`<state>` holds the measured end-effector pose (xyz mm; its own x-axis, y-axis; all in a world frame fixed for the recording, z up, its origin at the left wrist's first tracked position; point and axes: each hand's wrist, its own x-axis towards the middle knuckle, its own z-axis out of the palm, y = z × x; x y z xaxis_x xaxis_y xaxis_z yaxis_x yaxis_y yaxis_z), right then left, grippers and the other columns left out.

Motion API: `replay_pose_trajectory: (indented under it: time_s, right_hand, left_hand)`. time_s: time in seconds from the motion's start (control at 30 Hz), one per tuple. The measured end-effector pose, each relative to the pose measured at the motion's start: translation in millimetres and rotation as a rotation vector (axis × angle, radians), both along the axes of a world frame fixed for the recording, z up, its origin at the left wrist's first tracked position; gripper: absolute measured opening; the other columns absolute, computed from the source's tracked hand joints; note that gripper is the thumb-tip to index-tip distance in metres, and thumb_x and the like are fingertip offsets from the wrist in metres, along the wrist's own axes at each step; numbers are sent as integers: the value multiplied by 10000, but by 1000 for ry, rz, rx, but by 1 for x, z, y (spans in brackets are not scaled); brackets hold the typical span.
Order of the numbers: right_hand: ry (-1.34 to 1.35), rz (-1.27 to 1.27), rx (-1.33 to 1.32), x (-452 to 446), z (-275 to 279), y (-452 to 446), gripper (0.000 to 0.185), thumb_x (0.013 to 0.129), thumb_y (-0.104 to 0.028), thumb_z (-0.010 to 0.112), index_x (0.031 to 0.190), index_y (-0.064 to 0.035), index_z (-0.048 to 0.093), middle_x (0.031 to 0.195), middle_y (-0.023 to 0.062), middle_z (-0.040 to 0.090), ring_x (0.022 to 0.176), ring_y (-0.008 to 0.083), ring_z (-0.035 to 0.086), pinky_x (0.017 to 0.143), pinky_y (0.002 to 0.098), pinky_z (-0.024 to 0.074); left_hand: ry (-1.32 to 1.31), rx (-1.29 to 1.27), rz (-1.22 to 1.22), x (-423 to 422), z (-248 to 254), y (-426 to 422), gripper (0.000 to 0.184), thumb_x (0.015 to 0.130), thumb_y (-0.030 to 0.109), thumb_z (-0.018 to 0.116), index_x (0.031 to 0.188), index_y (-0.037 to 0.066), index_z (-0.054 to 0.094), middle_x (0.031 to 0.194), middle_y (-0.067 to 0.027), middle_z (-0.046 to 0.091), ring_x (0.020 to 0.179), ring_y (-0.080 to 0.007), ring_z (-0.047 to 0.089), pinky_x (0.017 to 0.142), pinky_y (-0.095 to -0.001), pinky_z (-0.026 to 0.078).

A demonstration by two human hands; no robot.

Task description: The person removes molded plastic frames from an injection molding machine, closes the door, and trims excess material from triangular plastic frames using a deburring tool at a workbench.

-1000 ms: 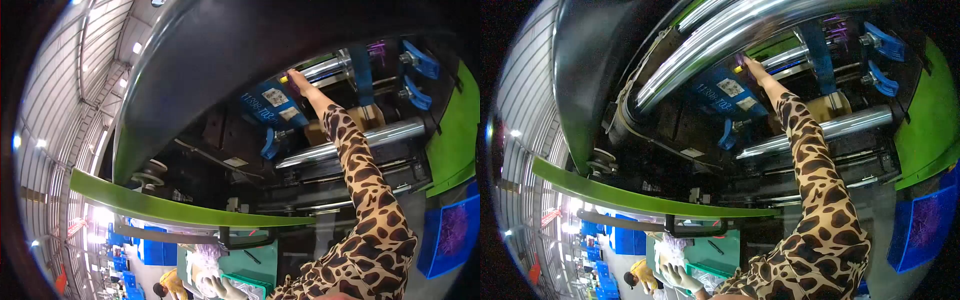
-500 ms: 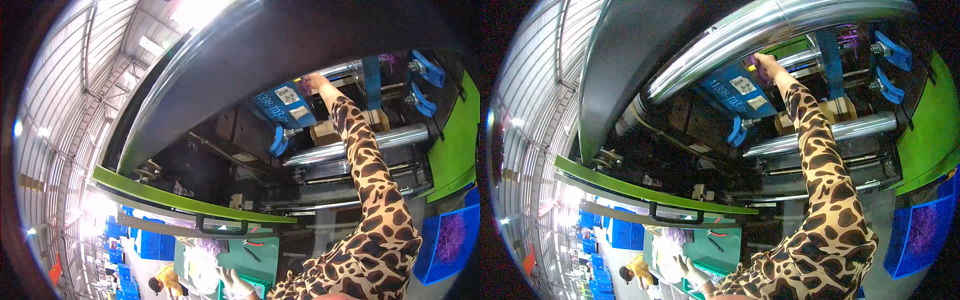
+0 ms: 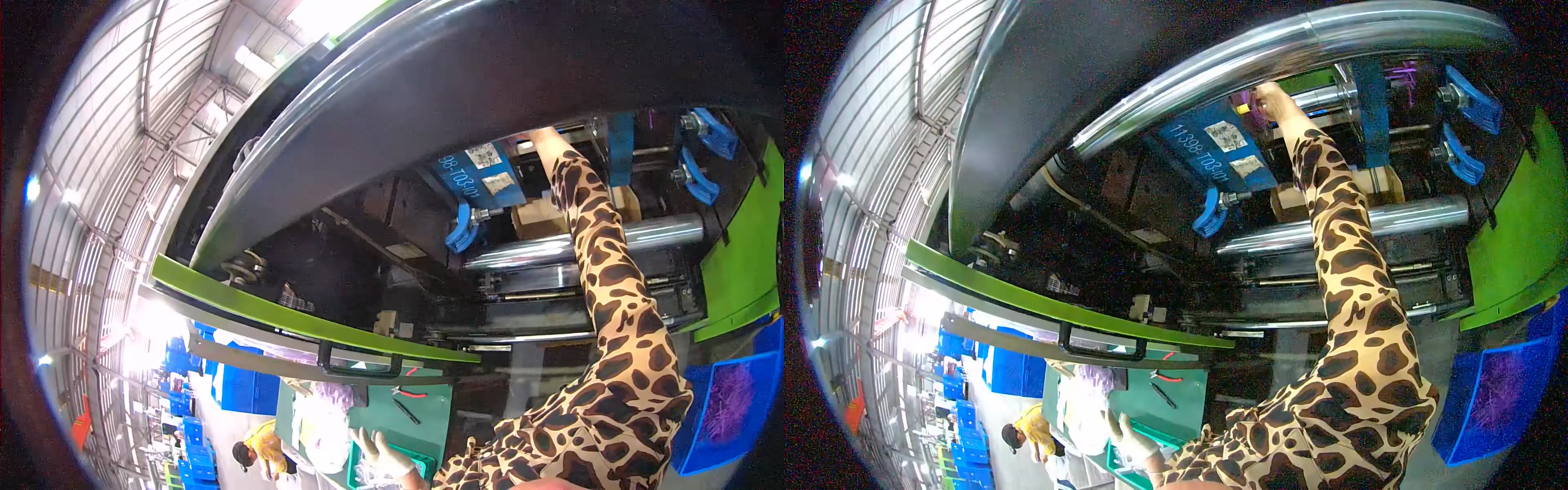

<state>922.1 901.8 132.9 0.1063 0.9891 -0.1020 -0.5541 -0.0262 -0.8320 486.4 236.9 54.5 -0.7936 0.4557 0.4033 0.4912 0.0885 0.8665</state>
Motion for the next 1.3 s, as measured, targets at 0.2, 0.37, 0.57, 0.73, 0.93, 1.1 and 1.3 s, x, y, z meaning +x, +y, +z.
replay_pose_trajectory:
  time_s: [0.2, 0.37, 0.57, 0.73, 0.93, 1.1, 1.3]
  right_hand:
    - [-238, -121, 417, 1, -24, -15, 372, 820, -501, 582, 957, -156, 556, 822, 24, 566, 675, 167, 504, 531, 346, 416]
    - [-56, 126, -87, 2, 3, -51, 408, 757, -575, 606, 863, -181, 590, 837, 21, 581, 660, 174, 502, 608, 384, 388]
    - [-3, 216, -6, -6, -4, -42, 365, 755, -562, 618, 842, -208, 615, 761, 12, 582, 661, 170, 507, 602, 370, 383]
    - [96, 204, -124, -3, -8, -46, 325, 936, -270, 446, 980, -3, 625, 902, 83, 641, 761, 200, 611, 646, 338, 498]
    - [18, 530, 395, 1, -58, -122, 485, 847, -524, 563, 1039, -79, 542, 921, 76, 594, 790, 216, 580, 725, 407, 495]
    - [211, 454, -194, -67, -77, -241, 258, 881, -135, 520, 1122, -44, 535, 1040, 147, 602, 922, 264, 596, 811, 433, 526]
    - [-86, 758, -238, -194, -202, -443, 485, 802, -130, 577, 1259, -4, 475, 1032, 113, 619, 831, 229, 634, 722, 342, 550]
  left_hand:
    - [39, -30, 41, 8, 8, -3, 455, 841, 56, 538, 1277, -66, 494, 1389, -186, 441, 1254, -261, 425, 1068, -351, 280]
    - [-109, 33, 11, 12, 30, 16, 447, 845, 42, 541, 1275, -72, 494, 1346, -202, 483, 1220, -261, 470, 1044, -353, 332]
    - [-81, -23, -38, 20, 32, 25, 464, 859, 78, 514, 1283, -101, 460, 1428, -146, 404, 1226, -241, 447, 1004, -323, 366]
    - [-113, -25, -38, 30, 38, 27, 469, 849, 49, 551, 1296, -71, 474, 1376, -184, 458, 1243, -256, 448, 1054, -347, 326]
    - [-217, -96, -220, 61, 36, 69, 345, 831, 29, 557, 1157, -80, 576, 1226, -177, 583, 1158, -246, 534, 998, -312, 383]
    - [-252, -211, -649, 75, -10, 117, 461, 787, 124, 682, 1217, 8, 561, 1398, -197, 430, 1206, -269, 500, 1000, -329, 389]
    - [-303, -363, -849, 72, -26, 86, 898, 749, 329, 753, 1444, 45, 260, 1534, -222, 105, 1422, -322, 153, 1130, -383, 207]
